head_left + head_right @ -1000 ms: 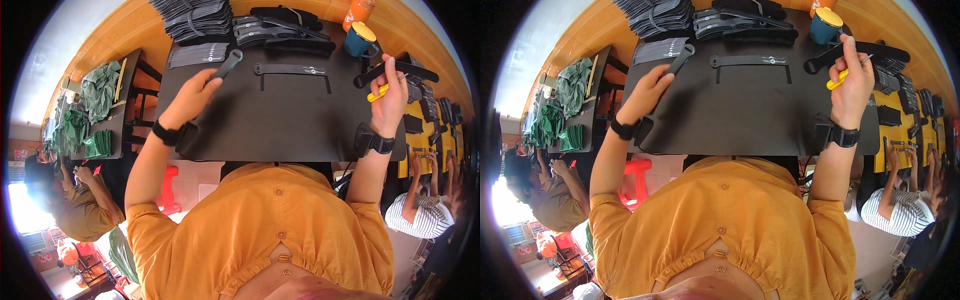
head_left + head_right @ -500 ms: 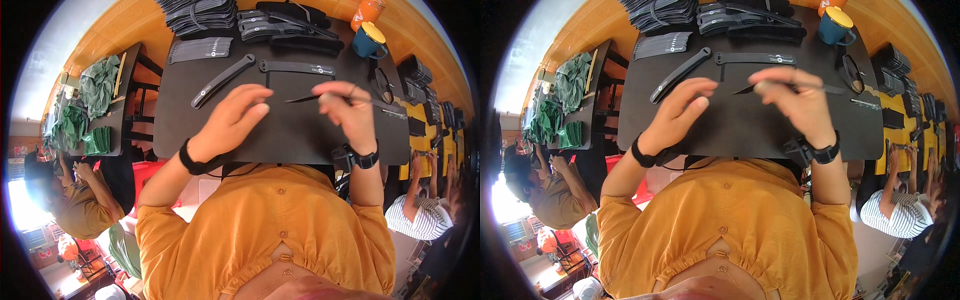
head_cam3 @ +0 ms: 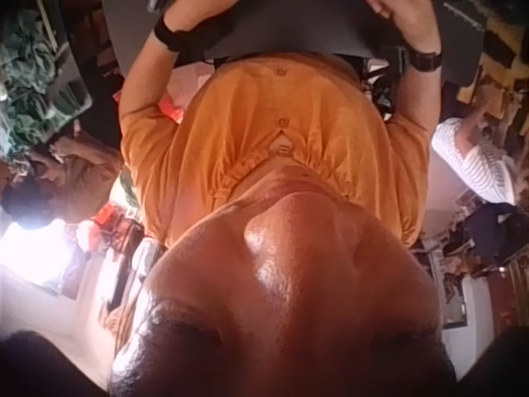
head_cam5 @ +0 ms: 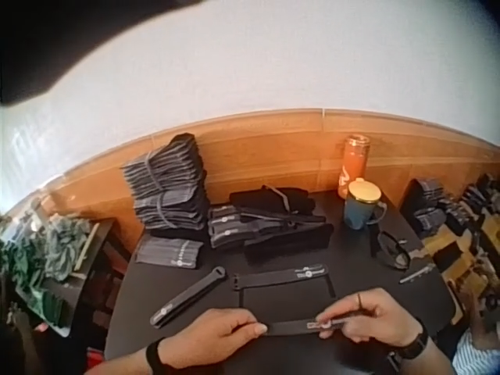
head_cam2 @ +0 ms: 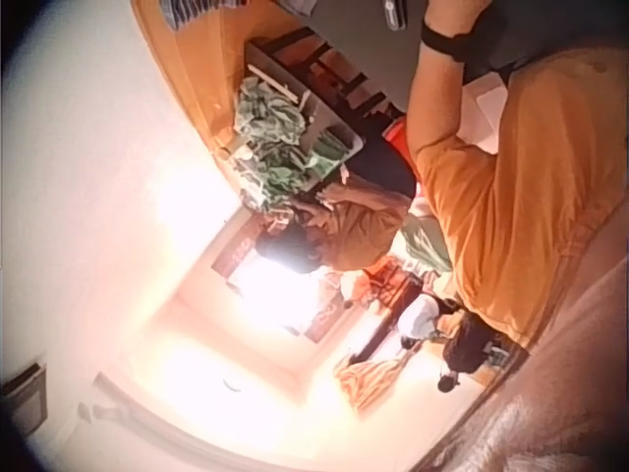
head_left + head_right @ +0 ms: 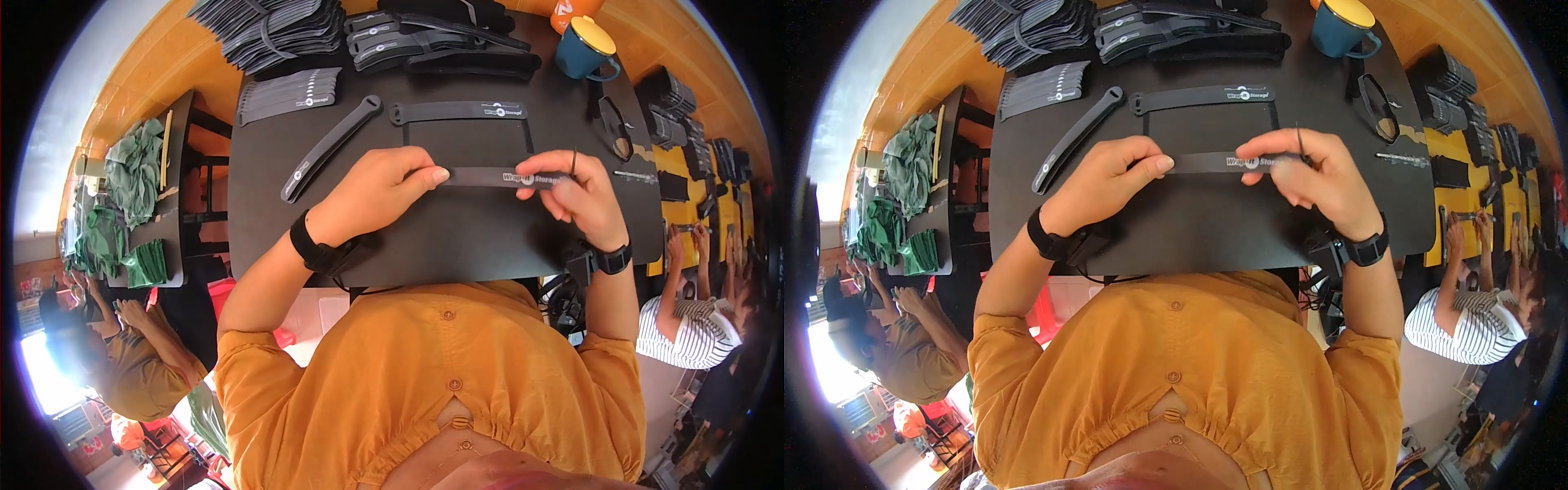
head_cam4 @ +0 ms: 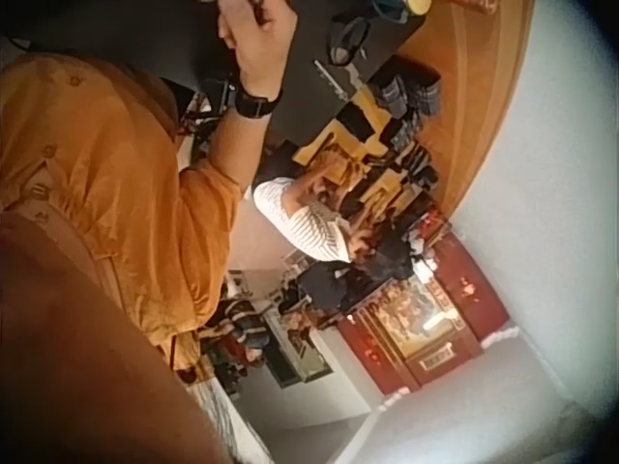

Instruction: Attaching plastic components to leather straps using a small hand tool.

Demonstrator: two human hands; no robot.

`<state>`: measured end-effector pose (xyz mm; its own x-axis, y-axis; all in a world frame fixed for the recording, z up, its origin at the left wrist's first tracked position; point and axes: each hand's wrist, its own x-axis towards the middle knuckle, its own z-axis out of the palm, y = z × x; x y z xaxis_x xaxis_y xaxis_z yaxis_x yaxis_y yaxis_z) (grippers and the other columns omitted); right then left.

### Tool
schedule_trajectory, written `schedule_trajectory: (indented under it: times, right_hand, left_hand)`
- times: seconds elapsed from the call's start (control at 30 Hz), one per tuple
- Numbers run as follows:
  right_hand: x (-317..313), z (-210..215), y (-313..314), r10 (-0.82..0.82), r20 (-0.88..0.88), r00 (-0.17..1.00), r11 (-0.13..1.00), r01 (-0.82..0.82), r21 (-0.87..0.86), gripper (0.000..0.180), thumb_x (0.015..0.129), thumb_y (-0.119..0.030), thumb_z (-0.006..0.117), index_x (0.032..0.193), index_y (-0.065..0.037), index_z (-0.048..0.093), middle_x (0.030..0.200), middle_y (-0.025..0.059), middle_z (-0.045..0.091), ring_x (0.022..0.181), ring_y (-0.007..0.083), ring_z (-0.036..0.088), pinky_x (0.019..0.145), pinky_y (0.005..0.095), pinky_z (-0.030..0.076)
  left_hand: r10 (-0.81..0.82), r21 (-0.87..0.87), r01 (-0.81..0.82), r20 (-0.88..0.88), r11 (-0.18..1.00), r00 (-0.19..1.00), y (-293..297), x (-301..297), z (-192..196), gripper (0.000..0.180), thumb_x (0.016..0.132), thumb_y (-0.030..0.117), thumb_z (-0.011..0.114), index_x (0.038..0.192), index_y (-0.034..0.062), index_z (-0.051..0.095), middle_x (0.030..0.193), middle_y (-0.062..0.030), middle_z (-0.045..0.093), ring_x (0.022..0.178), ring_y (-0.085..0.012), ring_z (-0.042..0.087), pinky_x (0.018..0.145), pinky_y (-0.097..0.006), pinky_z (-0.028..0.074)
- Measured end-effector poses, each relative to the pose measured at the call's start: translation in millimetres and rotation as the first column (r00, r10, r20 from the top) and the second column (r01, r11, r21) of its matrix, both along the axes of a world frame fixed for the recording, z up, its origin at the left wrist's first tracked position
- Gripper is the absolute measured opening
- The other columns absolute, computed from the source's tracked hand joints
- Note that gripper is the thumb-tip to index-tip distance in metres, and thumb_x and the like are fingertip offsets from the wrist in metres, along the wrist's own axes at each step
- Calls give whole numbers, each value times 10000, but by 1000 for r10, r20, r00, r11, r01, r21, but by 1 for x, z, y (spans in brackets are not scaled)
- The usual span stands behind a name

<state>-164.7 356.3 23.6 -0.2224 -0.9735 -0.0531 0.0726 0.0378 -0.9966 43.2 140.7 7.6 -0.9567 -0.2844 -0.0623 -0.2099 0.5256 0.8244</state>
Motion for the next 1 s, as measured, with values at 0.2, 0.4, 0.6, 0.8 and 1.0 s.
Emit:
schedule_trajectory:
  times: [0.2, 0.4, 0.6, 0.8, 1.0]
  right_hand:
    - [-11, 3, -21, -191, -220, 957, 956, 232, 180, 257, 934, -75, 633, 1186, -33, 656, 872, 34, 697, 535, 15, 454, 481, 171, 380]
    - [-33, -8, -40, -153, -393, 907, 886, 302, 352, 142, 903, -168, 704, 957, -37, 692, 686, 1, 627, 495, 33, 499, 454, 193, 383]
    - [-52, -17, -53, -136, -371, 918, 851, 300, 431, 196, 913, -251, 694, 897, -60, 654, 670, -20, 607, 483, 31, 493, 421, 194, 350]
    - [-53, -26, -55, -143, -350, 926, 830, 305, 467, 199, 912, -259, 696, 869, -73, 639, 668, -24, 603, 482, 22, 489, 407, 185, 335]
    - [-55, -29, -50, -176, -303, 937, 835, 305, 458, 198, 922, -258, 683, 865, -77, 626, 659, -25, 595, 490, 22, 505, 406, 177, 340]
  left_hand:
    - [-15, 195, -9, 122, 981, 992, -22, -4, 2, 210, 971, 225, 611, 979, 19, 652, 787, -9, 631, 655, -78, 521, 603, -231, 432]
    - [156, 209, -212, 254, 955, 954, -36, -11, 4, 208, 952, 241, 637, 969, 34, 654, 772, 24, 624, 587, -32, 507, 516, -197, 403]
    - [312, 92, -337, 217, 937, 925, -53, -28, -14, 251, 931, 273, 660, 934, 22, 655, 703, 16, 612, 539, -44, 521, 467, -208, 407]
    - [375, 114, -423, 299, 899, 877, -59, -26, -17, 264, 924, 277, 675, 929, 14, 659, 681, 12, 602, 515, -51, 528, 441, -216, 419]
    - [358, 76, -394, 286, 916, 889, -59, -24, -18, 287, 898, 281, 700, 874, -5, 681, 637, -15, 596, 498, -81, 535, 463, -241, 425]
